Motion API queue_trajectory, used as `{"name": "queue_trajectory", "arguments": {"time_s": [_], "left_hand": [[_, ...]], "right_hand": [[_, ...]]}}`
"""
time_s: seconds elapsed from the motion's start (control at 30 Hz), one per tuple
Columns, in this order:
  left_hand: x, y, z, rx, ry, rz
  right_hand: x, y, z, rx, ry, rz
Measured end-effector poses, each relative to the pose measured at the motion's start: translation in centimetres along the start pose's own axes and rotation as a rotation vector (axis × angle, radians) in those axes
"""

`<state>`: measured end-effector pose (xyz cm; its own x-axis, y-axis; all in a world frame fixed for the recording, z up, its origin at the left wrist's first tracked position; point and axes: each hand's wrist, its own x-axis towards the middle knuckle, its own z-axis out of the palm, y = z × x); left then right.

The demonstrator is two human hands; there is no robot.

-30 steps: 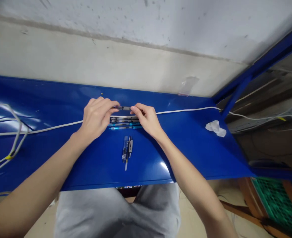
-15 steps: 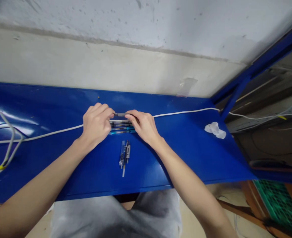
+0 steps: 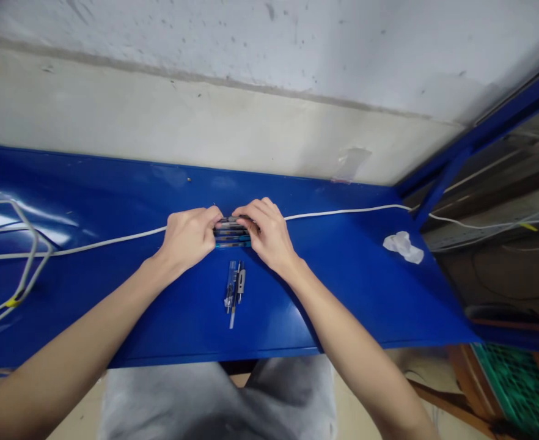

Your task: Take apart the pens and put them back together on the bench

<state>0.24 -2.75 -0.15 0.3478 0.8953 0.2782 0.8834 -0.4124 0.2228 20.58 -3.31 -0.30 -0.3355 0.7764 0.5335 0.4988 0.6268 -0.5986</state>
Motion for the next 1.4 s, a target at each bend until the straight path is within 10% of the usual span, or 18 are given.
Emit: {"name": "queue_trajectory", "arguments": {"time_s": [1.0, 1.4], "left_hand": [[-0.3, 0.1, 0.6, -0.105, 0.15, 0.021], [0.1, 0.0, 0.6, 0.002, 0.25, 0.269]], "right_hand": [[0.1, 0.4, -0.4, -0.239, 0.057, -0.09], [-0.1, 0.2, -0.3, -0.303, -0.085, -0.054]]}}
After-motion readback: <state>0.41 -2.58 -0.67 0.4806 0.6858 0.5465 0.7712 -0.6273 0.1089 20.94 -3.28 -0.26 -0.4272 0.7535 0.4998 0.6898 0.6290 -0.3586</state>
